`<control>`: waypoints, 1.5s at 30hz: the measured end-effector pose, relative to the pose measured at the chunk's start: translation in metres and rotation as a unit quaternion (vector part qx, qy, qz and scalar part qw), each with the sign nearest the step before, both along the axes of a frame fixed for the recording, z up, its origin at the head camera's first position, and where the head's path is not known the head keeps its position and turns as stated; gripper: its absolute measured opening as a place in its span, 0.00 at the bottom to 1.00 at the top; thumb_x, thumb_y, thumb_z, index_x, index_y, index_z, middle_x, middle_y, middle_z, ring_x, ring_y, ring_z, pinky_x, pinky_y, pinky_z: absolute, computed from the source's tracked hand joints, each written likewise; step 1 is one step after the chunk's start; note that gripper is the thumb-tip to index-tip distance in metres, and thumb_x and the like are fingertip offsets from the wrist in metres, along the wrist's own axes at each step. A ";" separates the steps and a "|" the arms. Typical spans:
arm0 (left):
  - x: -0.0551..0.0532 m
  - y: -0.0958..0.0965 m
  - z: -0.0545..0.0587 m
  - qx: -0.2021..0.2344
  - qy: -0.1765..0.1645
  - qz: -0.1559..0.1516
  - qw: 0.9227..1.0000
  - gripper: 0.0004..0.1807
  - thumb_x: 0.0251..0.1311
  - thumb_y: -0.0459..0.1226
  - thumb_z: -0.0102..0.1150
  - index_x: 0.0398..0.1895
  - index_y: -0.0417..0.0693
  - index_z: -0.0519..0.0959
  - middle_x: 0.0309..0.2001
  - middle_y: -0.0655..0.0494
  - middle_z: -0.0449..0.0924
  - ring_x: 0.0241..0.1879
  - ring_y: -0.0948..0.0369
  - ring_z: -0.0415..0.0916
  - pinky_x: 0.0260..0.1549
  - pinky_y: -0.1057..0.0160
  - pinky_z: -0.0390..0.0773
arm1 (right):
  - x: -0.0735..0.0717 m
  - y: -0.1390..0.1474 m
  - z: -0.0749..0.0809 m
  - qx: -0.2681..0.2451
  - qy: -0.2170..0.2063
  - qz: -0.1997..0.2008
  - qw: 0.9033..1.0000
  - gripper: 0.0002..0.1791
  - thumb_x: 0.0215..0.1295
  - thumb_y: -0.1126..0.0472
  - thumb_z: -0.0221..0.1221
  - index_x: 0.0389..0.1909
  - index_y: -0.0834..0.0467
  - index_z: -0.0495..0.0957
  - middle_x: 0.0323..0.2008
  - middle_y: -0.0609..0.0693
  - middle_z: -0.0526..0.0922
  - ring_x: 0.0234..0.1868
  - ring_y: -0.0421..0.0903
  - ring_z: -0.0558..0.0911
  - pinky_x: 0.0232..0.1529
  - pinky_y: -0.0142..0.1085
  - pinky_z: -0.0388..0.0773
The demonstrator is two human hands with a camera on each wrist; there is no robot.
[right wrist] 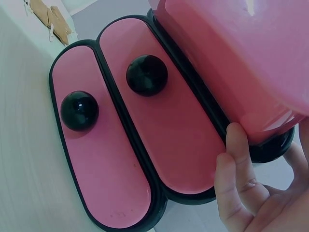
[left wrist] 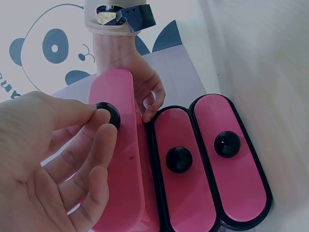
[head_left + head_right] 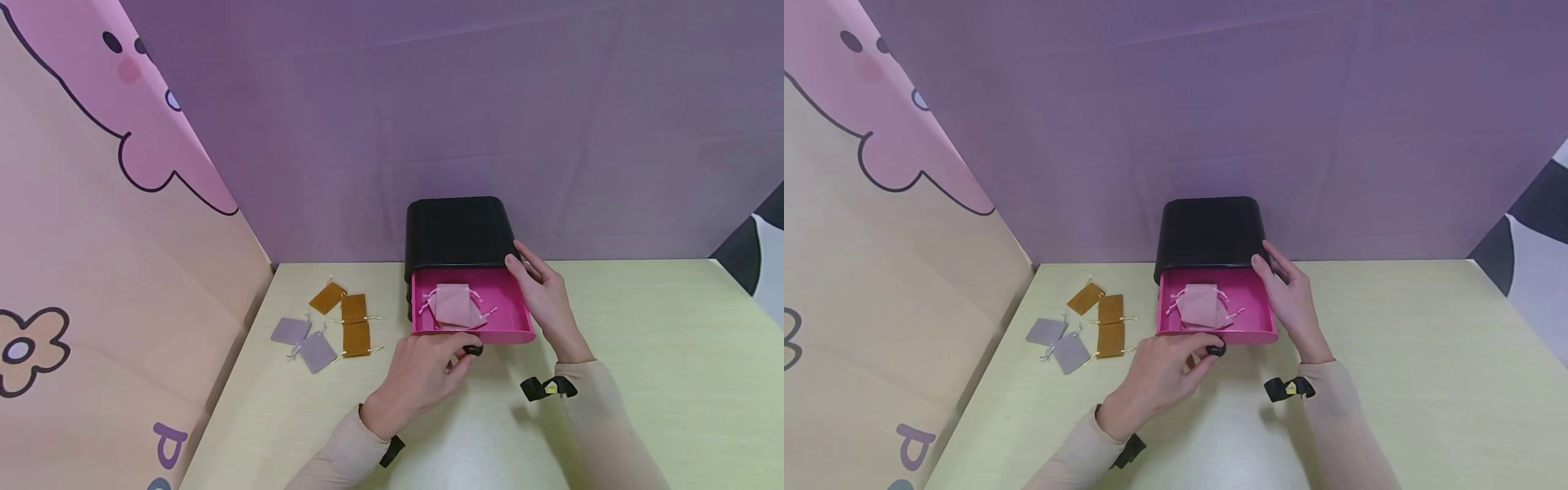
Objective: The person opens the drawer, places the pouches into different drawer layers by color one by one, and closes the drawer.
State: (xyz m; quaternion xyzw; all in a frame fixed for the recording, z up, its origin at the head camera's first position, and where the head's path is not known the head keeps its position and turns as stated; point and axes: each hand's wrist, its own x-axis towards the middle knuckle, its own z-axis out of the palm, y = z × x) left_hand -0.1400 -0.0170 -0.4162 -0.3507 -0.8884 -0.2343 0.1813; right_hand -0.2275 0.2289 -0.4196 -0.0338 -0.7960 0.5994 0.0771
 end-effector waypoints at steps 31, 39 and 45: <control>-0.001 0.002 0.000 -0.003 0.011 0.022 1.000 0.09 0.68 0.43 0.70 0.50 0.61 0.90 0.33 0.70 0.91 0.28 0.72 0.84 0.21 0.80 0.60 | 0.001 0.000 0.002 -0.001 -0.009 0.003 1.000 0.39 0.78 0.34 0.54 0.84 0.40 0.59 0.83 0.57 0.61 0.81 0.62 0.65 0.77 0.61 0.65; -0.001 0.002 0.001 -0.002 0.001 0.023 1.000 0.11 0.69 0.43 0.70 0.51 0.60 0.90 0.33 0.70 0.91 0.28 0.72 0.84 0.20 0.80 0.59 | 0.001 -0.001 0.002 0.001 -0.014 0.001 1.000 0.40 0.78 0.34 0.54 0.85 0.41 0.58 0.83 0.59 0.61 0.81 0.64 0.65 0.76 0.62 0.66; -0.002 0.003 0.000 0.004 -0.001 0.021 1.000 0.11 0.68 0.43 0.70 0.52 0.60 0.90 0.33 0.70 0.91 0.27 0.73 0.84 0.20 0.80 0.59 | 0.000 -0.001 0.002 0.002 -0.016 -0.002 1.000 0.40 0.77 0.33 0.54 0.85 0.40 0.58 0.83 0.58 0.61 0.80 0.64 0.66 0.75 0.62 0.68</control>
